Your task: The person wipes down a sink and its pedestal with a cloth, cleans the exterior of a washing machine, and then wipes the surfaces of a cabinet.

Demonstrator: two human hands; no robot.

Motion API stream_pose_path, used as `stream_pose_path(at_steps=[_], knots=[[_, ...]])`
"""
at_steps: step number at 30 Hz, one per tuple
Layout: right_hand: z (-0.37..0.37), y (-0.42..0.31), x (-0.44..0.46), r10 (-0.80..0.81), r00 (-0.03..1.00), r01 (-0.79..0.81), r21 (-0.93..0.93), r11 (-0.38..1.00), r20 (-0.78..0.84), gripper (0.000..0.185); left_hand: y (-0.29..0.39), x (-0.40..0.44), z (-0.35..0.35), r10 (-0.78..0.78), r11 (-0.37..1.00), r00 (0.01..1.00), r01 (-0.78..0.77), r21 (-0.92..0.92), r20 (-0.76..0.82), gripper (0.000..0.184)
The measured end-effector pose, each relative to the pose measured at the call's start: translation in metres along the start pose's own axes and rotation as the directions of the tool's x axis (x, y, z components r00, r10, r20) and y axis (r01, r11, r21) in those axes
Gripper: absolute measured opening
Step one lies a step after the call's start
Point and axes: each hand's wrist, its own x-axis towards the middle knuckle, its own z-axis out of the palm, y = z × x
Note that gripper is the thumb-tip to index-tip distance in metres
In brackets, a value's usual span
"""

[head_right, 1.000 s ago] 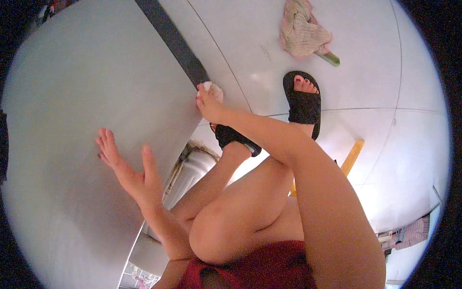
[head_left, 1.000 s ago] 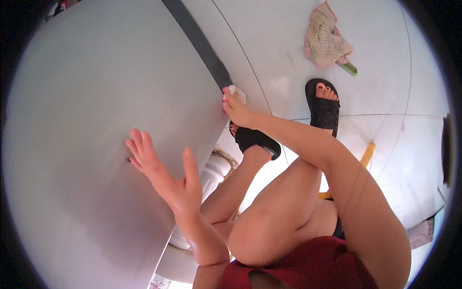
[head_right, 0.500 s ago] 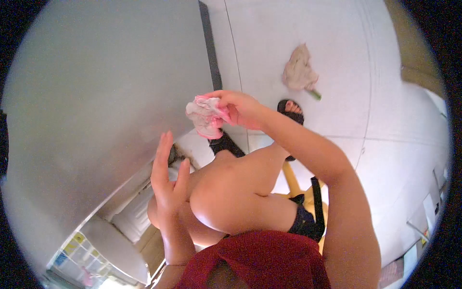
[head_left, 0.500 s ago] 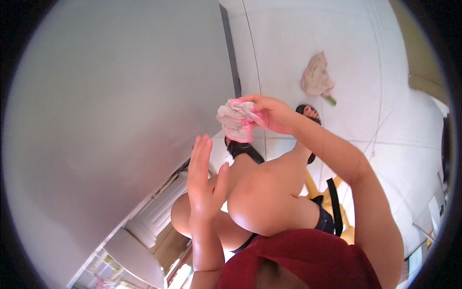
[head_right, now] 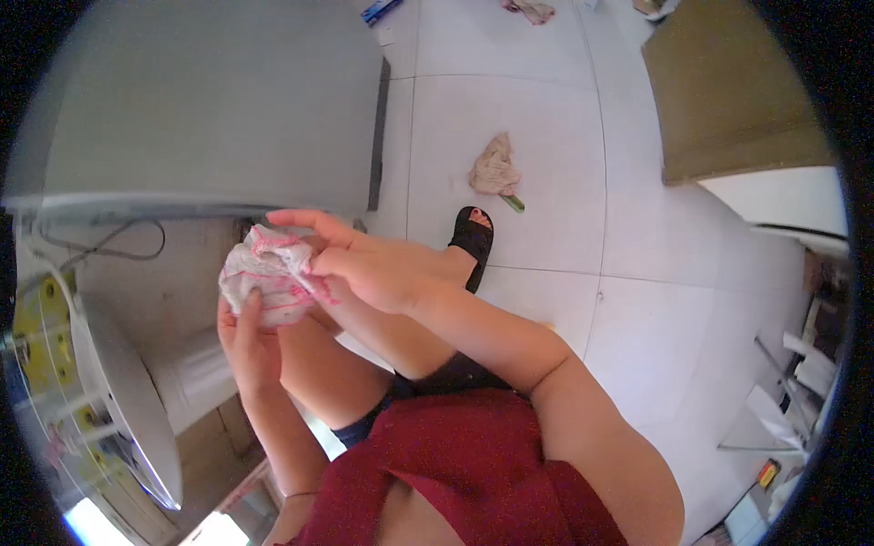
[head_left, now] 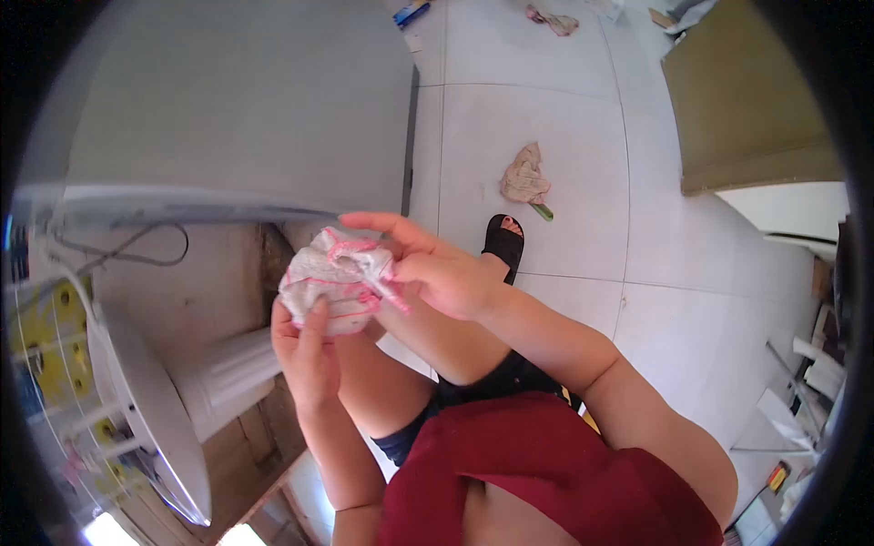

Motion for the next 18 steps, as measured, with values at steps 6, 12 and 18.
stream_pose_path(at_steps=[6, 12, 18], knots=[[0.058, 0.086, 0.003, 0.102, 0.981, -0.012, -0.476, 0.88, 0.164, 0.043, 0.021, -0.085, -0.085, 0.008, 0.903, 0.967, -0.117, -0.413, -0.255, 0.045], [0.06, 0.135, 0.0, 0.529, 0.815, -0.317, -0.581, 0.75, 0.239, 0.035, 0.023, -0.156, -0.13, 0.026, 0.689, 0.866, -0.378, -0.618, -0.5, 0.047], [0.015, 0.174, 0.051, 0.644, 0.76, -0.496, -0.559, 0.664, 0.089, 0.026, -0.021, -0.121, -0.152, -0.158, 0.647, 0.927, -0.164, -0.744, -0.342, 0.043]])
